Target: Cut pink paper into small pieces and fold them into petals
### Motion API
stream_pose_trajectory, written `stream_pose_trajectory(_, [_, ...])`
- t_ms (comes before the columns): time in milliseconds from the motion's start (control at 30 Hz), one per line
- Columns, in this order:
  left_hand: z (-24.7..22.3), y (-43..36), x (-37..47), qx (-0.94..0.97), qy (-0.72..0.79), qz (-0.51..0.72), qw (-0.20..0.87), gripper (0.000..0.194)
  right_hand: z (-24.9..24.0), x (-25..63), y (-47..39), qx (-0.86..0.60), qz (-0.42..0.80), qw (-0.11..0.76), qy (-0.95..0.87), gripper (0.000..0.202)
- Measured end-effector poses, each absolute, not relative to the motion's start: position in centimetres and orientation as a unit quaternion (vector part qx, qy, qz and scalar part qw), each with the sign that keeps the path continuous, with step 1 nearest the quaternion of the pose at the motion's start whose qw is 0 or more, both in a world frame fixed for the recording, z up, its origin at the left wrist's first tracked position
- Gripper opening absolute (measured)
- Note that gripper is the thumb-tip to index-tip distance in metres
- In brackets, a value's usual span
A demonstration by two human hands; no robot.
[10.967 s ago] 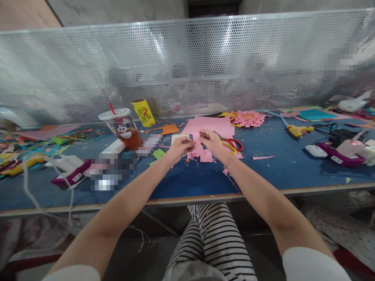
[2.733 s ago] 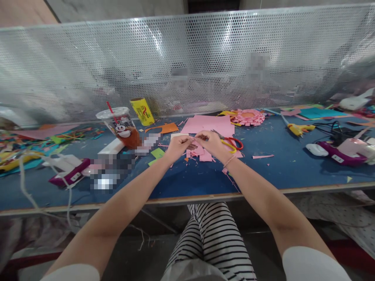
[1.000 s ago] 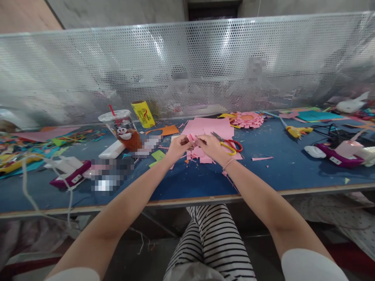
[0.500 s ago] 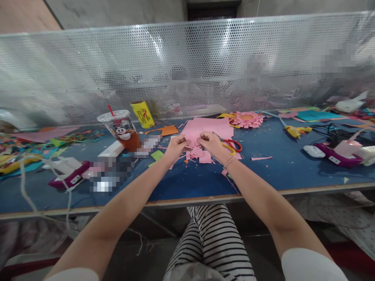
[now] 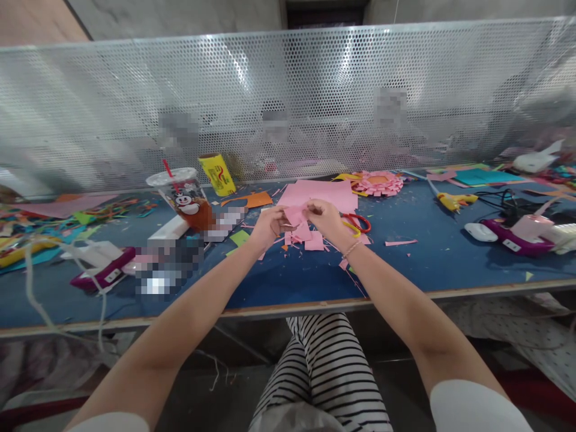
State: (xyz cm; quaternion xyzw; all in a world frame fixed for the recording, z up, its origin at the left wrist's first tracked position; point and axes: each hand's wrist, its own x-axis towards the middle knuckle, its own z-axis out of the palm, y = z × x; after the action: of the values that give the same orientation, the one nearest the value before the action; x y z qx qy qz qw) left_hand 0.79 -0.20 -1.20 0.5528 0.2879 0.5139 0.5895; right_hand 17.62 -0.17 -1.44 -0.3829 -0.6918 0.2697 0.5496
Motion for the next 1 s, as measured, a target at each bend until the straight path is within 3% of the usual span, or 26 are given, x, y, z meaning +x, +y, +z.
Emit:
stream_pose_trajectory(167, [-1.2, -0.3, 0.8, 0.531, 0.322, 0.499, 0.604, 0.035, -1.2, 17.7, -0.7, -0.388, 0.218, 0.554, -0.704, 0.017])
stream_pose_trajectory(467, [-1.2, -0.9, 1.2, 0.584, 0.290, 0.488, 0.580, 0.038, -0.9, 18.1, -1.4, -0.352, 0.039, 0.586, -0.729, 0.022])
stream_pose_trajectory(800, [-1.1, -0.6, 1.3, 0.602, 0.286, 0.547, 0.506, 0.038, -0.9, 17.7, -1.6, -0.334, 0.128, 0.592, -0.723, 0.022])
stream_pose_trajectory(1000, [-1.2, -0.4, 1.2, 0.543, 0.269, 0.567, 0.558, 0.039, -1.1, 17.7, -1.1, -0.321, 0.193, 0.587, -0.718, 0.018])
